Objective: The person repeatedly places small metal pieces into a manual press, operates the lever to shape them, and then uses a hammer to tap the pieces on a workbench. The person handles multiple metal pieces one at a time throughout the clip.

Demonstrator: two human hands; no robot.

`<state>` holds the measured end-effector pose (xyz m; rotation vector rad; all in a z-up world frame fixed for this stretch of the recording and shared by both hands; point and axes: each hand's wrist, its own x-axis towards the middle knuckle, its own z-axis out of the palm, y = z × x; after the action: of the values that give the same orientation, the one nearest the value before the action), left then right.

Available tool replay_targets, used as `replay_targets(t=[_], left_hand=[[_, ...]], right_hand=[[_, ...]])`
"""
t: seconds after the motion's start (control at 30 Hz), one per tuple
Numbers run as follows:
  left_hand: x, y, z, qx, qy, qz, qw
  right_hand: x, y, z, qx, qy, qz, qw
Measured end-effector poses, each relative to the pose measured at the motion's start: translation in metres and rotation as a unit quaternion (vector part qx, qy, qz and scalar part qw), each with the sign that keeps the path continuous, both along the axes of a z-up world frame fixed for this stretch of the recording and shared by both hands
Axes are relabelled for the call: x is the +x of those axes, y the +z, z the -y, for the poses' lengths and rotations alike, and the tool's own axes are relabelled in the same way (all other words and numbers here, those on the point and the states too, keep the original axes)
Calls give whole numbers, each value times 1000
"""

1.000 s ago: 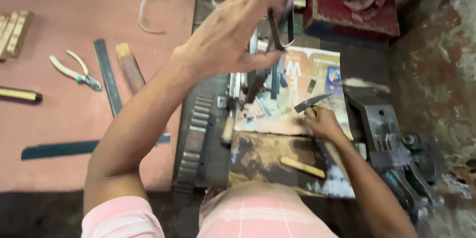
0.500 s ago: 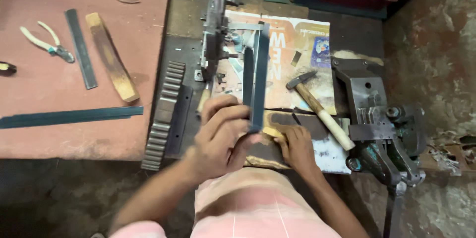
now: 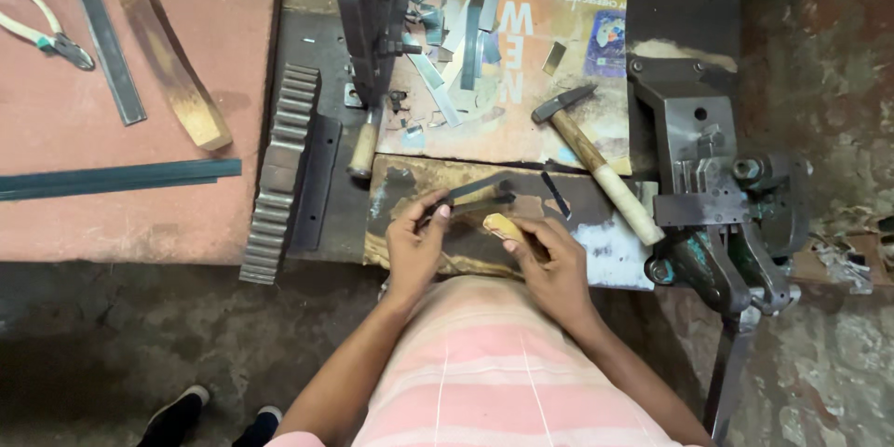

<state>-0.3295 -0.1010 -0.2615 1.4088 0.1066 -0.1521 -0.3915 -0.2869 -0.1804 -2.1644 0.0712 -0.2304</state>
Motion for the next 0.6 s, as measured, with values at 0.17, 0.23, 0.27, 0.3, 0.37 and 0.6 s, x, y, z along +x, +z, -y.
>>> replay_targets(t=[0.17, 0.23, 0.27, 0.3, 0.37, 0.6], left_hand=[[-4, 31, 6, -132, -47, 46, 989], [-4, 45, 5, -133, -71, 76, 986], [-5, 50, 4, -97, -79, 92, 988], [-8, 56, 3, -61, -88, 108, 988], [-4, 69, 2, -12, -98, 138, 985], [7, 88, 4, 91, -130, 197, 967]], right_hand=[[13, 22, -7, -51, -21, 63, 997], [15, 24, -7, -91, 0, 126, 988], [13, 25, -6, -96, 4, 135, 986], [11, 27, -6, -101, 8, 143, 984], [15, 29, -6, -109, 12, 156, 982], [19, 31, -7, -139, -2, 178, 974]])
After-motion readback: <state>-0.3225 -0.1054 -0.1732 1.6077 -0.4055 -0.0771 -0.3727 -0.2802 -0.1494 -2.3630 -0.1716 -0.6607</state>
